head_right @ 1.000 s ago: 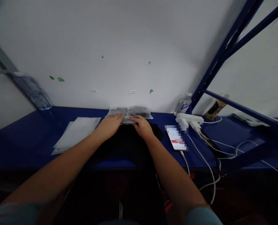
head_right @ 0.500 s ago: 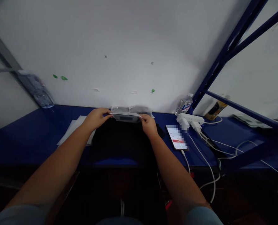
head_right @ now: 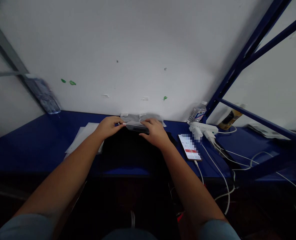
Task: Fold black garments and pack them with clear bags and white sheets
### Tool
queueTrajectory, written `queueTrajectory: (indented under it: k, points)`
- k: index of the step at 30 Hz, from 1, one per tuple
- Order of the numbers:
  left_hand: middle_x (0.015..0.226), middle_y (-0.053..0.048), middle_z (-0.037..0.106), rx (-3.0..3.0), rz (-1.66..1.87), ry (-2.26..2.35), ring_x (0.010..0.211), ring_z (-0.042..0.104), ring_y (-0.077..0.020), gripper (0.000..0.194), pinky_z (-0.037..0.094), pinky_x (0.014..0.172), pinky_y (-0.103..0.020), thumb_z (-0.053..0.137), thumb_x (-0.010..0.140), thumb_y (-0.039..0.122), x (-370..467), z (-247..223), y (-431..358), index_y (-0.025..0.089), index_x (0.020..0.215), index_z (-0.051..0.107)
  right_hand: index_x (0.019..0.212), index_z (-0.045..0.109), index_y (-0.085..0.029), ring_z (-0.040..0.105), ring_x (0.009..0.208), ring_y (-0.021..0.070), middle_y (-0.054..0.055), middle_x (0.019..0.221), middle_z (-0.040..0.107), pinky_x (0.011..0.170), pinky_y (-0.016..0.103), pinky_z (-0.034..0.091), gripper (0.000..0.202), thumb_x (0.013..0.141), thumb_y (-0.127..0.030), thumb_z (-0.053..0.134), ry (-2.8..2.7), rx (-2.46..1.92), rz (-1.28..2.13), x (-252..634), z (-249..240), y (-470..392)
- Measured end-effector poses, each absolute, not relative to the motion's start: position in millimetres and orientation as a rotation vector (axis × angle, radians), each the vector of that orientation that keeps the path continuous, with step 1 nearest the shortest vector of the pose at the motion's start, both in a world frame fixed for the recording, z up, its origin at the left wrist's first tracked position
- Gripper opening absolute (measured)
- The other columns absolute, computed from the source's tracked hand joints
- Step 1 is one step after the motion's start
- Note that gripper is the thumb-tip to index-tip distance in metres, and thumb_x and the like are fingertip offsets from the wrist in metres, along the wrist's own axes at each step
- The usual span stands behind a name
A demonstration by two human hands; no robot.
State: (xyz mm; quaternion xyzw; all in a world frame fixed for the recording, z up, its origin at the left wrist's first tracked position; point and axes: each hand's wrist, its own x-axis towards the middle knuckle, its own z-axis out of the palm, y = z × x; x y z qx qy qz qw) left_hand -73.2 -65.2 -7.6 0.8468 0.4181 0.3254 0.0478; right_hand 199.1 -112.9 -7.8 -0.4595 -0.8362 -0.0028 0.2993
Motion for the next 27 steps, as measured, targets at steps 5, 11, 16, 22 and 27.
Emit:
queueTrajectory:
  k: [5, 11, 16, 22, 27]
  points:
    - [0.090, -0.002, 0.075, 2.666, 0.987, 1.245, 0.084, 0.068, -0.0175, 0.014, 0.048, 0.077, -0.029, 0.064, 0.092, 0.031, -70.7, -8.7, -67.0, 0.022, 0.089, 0.075, 0.111, 0.074, -0.022, 0.061, 0.107, 0.0270, 0.010, 0.111, 0.069, 0.097, 0.043, 0.046, 0.020, 0.094, -0.031, 0.067, -2.339, -1.112, -0.090, 146.7, 11.0, -102.7]
    - [0.089, -0.003, 0.075, 2.737, 0.932, 1.224, 0.085, 0.068, -0.0176, 0.013, 0.048, 0.078, -0.028, 0.063, 0.092, 0.026, -70.5, -9.9, -65.3, 0.020, 0.088, 0.074, 0.098, 0.071, -0.020, 0.058, 0.097, 0.0232, 0.009, 0.102, 0.068, 0.089, 0.037, 0.043, 0.017, 0.100, -0.031, 0.059, -2.389, -1.063, -0.213, 132.3, 5.7, -90.2]
    - [0.089, -0.004, 0.074, 2.789, 0.858, 1.219, 0.087, 0.068, -0.0188, 0.014, 0.049, 0.079, -0.030, 0.063, 0.093, 0.026, -69.3, -8.7, -65.6, 0.019, 0.087, 0.073, 0.093, 0.069, -0.019, 0.056, 0.095, 0.0235, 0.009, 0.098, 0.068, 0.089, 0.038, 0.041, 0.021, 0.103, -0.030, 0.054, -2.402, -1.053, -0.272, 129.7, 3.1, -91.7]
    - [0.084, -0.004, 0.072, 2.802, 0.830, 1.235, 0.083, 0.066, -0.0183, 0.017, 0.047, 0.077, -0.030, 0.061, 0.095, 0.025, -68.5, -5.8, -69.9, 0.019, 0.081, 0.070, 0.097, 0.069, -0.021, 0.053, 0.098, 0.0251, 0.008, 0.100, 0.069, 0.087, 0.038, 0.038, 0.020, 0.104, -0.028, 0.050, -2.425, -1.066, -0.318, 128.8, 4.5, -94.2]
    - [0.082, -0.003, 0.071, 2.801, 0.862, 1.209, 0.079, 0.064, -0.0174, 0.020, 0.044, 0.073, -0.029, 0.062, 0.096, 0.028, -69.2, -5.7, -69.4, 0.019, 0.079, 0.069, 0.095, 0.068, -0.021, 0.052, 0.100, 0.0269, 0.007, 0.099, 0.071, 0.086, 0.040, 0.035, 0.021, 0.103, -0.028, 0.051, -2.427, -1.084, -0.442, 136.1, 3.4, -96.1]
